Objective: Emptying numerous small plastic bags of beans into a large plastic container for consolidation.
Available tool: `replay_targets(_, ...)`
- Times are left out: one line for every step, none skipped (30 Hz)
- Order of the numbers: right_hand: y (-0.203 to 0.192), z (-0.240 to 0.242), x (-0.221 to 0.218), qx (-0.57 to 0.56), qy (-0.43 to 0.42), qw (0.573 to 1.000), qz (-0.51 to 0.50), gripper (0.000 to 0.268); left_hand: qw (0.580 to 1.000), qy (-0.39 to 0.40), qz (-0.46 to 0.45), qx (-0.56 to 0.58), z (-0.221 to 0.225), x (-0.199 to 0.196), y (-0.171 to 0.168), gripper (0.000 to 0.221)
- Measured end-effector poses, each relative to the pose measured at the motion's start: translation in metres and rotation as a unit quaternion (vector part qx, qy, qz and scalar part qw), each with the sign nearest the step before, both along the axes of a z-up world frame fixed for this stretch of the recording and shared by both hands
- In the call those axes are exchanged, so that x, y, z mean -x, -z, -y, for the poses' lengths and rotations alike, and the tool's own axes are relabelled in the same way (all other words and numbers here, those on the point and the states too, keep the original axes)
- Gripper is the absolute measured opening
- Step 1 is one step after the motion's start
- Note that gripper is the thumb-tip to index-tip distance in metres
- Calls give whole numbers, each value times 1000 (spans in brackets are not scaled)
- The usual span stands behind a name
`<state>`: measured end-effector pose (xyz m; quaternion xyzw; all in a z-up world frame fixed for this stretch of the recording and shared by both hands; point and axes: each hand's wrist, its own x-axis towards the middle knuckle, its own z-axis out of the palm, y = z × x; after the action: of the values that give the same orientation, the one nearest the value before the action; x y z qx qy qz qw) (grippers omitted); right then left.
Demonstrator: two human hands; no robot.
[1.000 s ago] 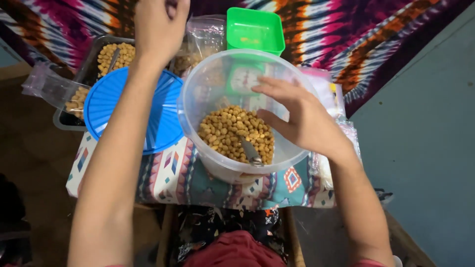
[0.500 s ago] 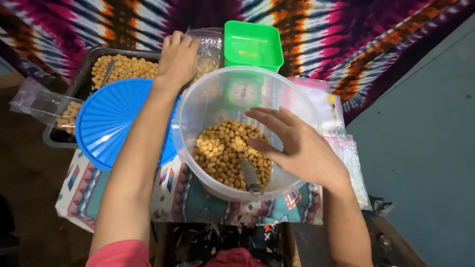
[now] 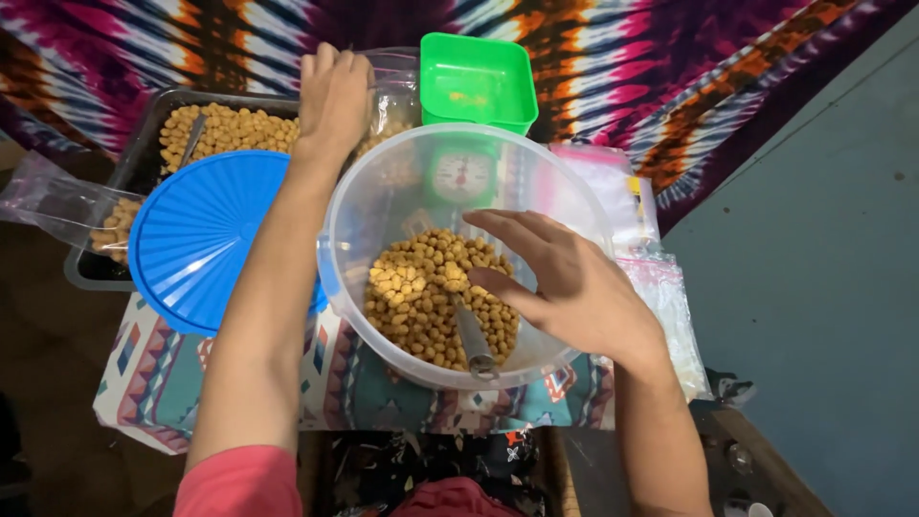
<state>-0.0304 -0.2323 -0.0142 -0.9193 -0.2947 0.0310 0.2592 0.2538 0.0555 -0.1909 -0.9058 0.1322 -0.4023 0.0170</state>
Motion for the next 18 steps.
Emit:
replay_targets(0,0,0,-2,-2,1000,6,59,1000,22,-1,1,-1,2,1,23)
replay_targets(-1,0,-1,-2,-3,1000,6,59,1000,21,-1,1,-1,6,0,23)
replay_targets(-2,0,-1,-1,-2,1000,-3,60,998,51,-22,12,-1,11,0,16)
replay_targets(-2,-1,-1,0,-2,1000,-12,62,996,81,-42,22,-1,17,0,18)
replay_targets(-2,0,-1,1,-5,1000,-13,62,996,78,-42,23,0,26,-2,18)
replay_targets(-2,0,0,1,-4,1000,-16,61,985,121,-85,91,0,36,-5,16)
replay_targets(-2,-1,0,-2,-3,1000,-17,59,966,163,-125,156,-1,44,-10,15)
replay_targets(-2,0,0,-3,-4,1000,-15,59,967,162,-123,154,0,52,-17,15)
replay_targets(-3,-1,0,-5,-9,1000,-12,58,956,179,-125,196,-1,61,-24,13)
replay_targets(-3,-1,0,-7,-14,1000,-8,57,943,196,-128,238,-2,71,-30,11)
replay_targets(-2,0,0,-8,-17,1000,-8,57,944,194,-127,237,-3,74,-33,11)
replay_targets(-1,0,0,-15,-27,1000,6,56,943,192,-107,248,-4,77,-36,11)
replay_targets(0,1,0,-21,-36,999,20,55,943,191,-86,260,-4,80,-39,11)
replay_targets(0,1,0,-21,-38,999,21,55,943,190,-85,259,-5,86,-49,11)
replay_targets(0,0,1,-22,-38,999,25,55,940,181,-67,281,-4,92,-57,14)
replay_targets(1,1,1,-23,-38,999,29,55,936,171,-49,303,-4,99,-66,17)
replay_targets(1,1,2,-25,-38,998,32,55,937,172,-47,301,-4,105,-78,17)
replay_targets(1,1,2,-20,-32,999,37,55,932,190,4,309,-3,111,-90,16)
